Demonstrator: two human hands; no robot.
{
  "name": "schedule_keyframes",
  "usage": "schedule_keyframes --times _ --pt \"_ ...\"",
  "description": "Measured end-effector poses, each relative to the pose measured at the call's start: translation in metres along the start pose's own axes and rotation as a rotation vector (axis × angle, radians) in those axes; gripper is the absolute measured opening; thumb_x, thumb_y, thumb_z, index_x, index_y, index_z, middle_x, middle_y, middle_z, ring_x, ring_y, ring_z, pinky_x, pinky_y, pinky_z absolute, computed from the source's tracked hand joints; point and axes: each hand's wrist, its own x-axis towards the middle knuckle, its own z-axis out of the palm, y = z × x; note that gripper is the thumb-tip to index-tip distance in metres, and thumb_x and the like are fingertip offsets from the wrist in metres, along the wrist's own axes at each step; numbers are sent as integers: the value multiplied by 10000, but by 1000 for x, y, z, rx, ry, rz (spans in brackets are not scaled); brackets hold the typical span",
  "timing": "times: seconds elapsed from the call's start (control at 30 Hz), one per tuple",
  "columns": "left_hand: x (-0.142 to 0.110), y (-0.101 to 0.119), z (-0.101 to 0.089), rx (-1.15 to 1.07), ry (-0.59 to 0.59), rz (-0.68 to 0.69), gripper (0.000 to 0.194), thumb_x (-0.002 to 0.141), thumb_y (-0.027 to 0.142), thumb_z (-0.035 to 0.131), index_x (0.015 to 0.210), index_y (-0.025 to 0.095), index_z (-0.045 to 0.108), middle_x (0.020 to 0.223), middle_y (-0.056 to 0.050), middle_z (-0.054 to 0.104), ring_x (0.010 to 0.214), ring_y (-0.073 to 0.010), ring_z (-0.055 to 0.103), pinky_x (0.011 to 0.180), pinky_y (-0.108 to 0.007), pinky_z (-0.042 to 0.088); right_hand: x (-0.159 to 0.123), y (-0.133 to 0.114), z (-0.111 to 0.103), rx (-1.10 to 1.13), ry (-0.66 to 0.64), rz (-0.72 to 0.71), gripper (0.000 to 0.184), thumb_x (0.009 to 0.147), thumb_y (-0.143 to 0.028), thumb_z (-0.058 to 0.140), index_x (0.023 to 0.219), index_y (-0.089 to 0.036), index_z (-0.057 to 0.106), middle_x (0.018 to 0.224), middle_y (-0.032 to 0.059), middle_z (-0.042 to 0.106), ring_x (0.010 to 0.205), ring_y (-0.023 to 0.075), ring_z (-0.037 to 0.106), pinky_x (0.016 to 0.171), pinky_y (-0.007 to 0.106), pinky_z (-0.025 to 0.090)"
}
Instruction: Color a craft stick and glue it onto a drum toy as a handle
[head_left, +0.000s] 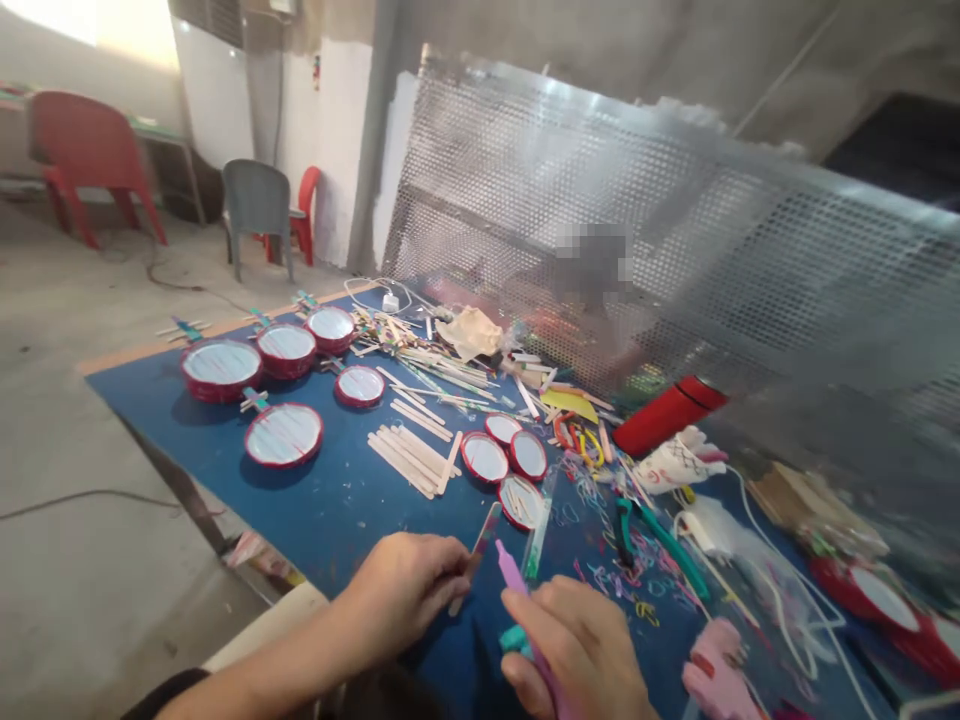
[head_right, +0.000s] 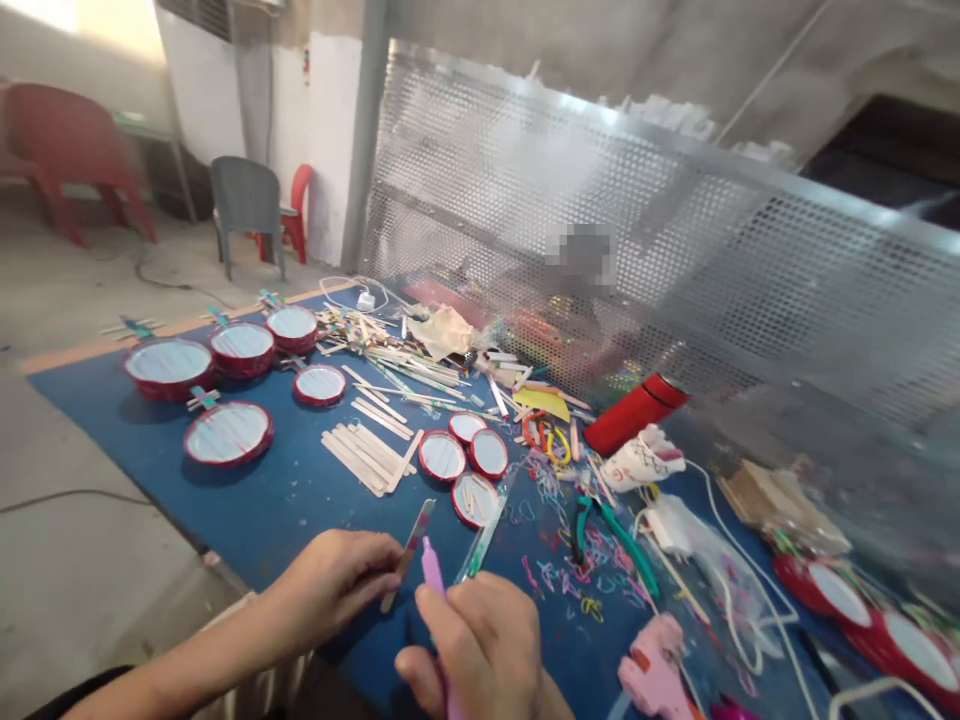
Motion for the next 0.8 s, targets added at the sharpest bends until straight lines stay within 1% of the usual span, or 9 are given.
schedule_keyframes --times 0.1,0.17,0.3,0.37,0.5,0.6,0.7,0.8 --pt "1 2 1 26 10 -9 118 880 178 552 847 213 660 730 18 709 654 -143 637 603 -183 411 -6 0 -1 -42 -20 17 302 953 -383 451 936 -183 676 668 40 652 643 162 634 657 299 527" --pt "2 5 1 27 7 -12 121 877 184 563 825 213 669 711 17 708 642 -146 641 594 -184 415 -6 0 -4 -59 -61 -7 297 954 -388 458 919 -190 677 660 37 663 637 166 639 647 300 525" --pt "3 7 -1 29 1 -9 135 889 204 554 836 211 678 708 7 716 652 -155 654 598 -189 427 -4 -3 -9 -76 -77 -9 304 963 -392 453 877 -196 670 644 29 672 626 167 642 648 303 523" --pt "3 7 -1 54 -5 -9 129 893 215 556 860 208 680 737 -3 728 671 -159 661 602 -191 428 -5 -4 -9 -67 -93 -10 302 958 -395 460 885 -197 675 650 32 671 631 171 644 650 308 528" --pt "3 5 0 78 -5 -26 115 882 208 570 855 209 682 753 0 734 677 -156 663 602 -191 425 -7 -4 -8 -39 -81 -2 292 944 -388 471 922 -191 686 663 41 661 629 177 641 645 322 537" --pt "3 5 1 66 8 -24 110 877 216 571 847 220 678 741 14 728 665 -148 658 590 -189 419 -6 -1 -10 -9 -141 -13 259 926 -378 514 963 -187 684 695 43 669 649 175 652 648 312 541" --pt "3 5 0 59 19 -14 100 867 210 581 838 218 677 737 15 722 660 -147 657 585 -187 418 -8 0 -12 4 -168 -32 252 938 -358 506 964 -173 674 712 47 672 677 168 650 655 306 527" --pt "2 7 -1 62 4 -20 114 878 198 579 827 199 680 727 -1 723 653 -157 659 582 -192 420 -15 1 -10 4 -193 -22 264 950 -353 490 953 -161 671 750 61 670 739 173 637 712 328 505"
